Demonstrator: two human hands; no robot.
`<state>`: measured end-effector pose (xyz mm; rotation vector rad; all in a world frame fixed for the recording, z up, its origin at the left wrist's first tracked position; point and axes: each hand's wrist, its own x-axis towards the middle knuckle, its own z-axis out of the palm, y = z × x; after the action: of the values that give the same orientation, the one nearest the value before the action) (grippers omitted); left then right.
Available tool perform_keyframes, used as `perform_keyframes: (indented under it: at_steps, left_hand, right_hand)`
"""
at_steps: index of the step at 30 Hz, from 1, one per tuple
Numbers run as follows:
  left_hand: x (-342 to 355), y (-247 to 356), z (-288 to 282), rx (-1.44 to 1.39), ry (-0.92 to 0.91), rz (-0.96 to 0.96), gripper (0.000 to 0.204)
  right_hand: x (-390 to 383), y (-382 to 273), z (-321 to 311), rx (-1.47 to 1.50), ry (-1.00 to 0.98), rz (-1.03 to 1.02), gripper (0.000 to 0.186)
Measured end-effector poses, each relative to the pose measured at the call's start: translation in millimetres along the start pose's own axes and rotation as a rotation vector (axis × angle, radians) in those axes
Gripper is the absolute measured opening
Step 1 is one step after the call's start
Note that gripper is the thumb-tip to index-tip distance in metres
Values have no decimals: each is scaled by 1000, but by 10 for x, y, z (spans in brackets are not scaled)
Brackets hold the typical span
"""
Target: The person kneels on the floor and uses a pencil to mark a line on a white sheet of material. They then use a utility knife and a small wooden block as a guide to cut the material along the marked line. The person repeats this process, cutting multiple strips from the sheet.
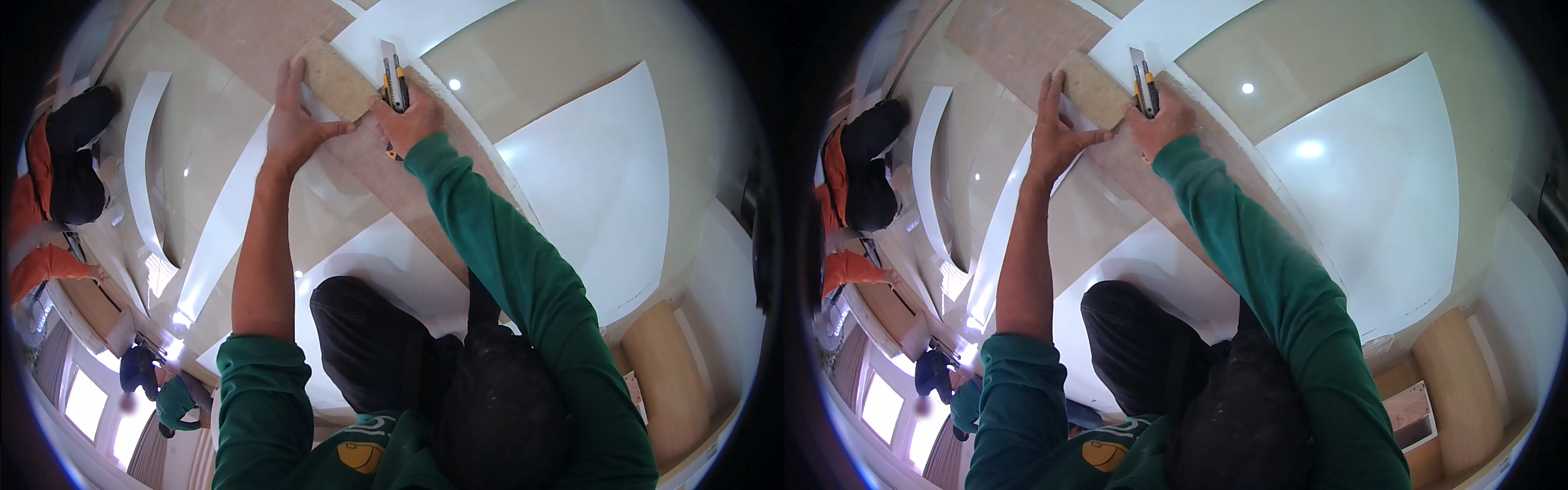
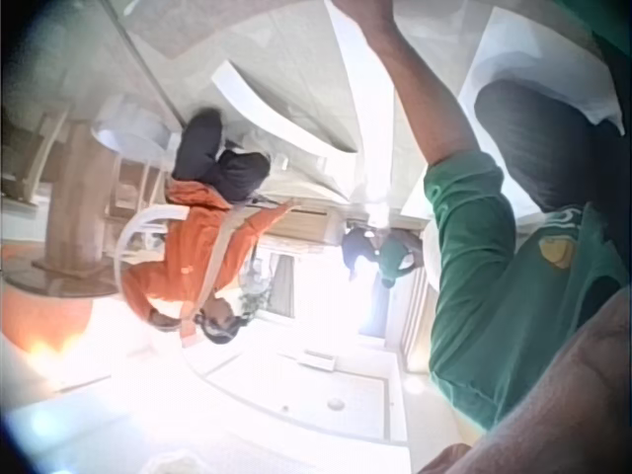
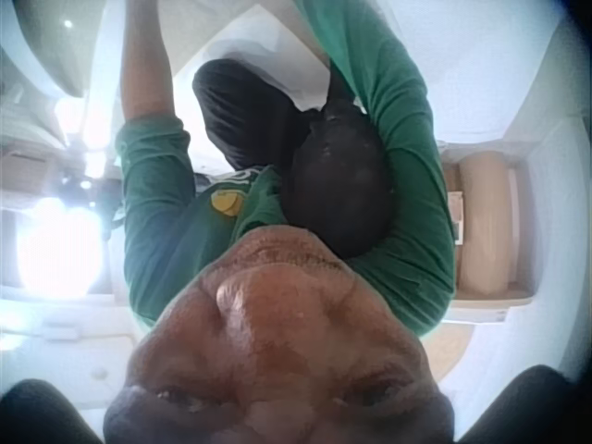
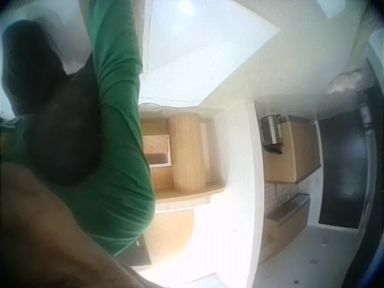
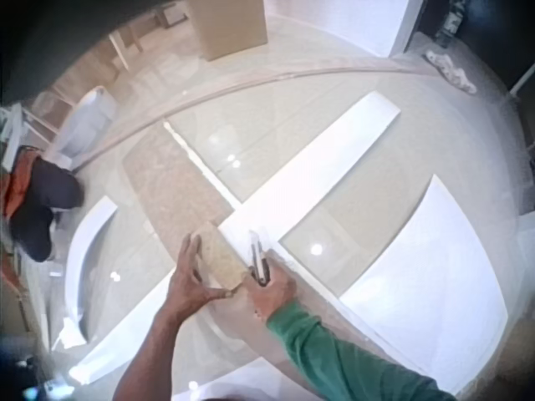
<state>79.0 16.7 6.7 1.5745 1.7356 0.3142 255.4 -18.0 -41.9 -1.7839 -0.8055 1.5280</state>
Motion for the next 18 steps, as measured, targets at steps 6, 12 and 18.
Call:
perform_keyframes:
  at_steps: [6, 12, 18]
  left_hand:
    - [17, -104, 47, -9, 31, 71, 124]
    - [29, -124, -34, -4, 13, 27, 112]
    - [134, -48, 39, -4, 394, 14, 76]
  right_hand:
    - [63, 79, 23, -10, 11, -42, 28]
    - [-26, -103, 6, -28, -22, -29, 21]
    - [-52, -117, 11, 59, -3, 36, 19]
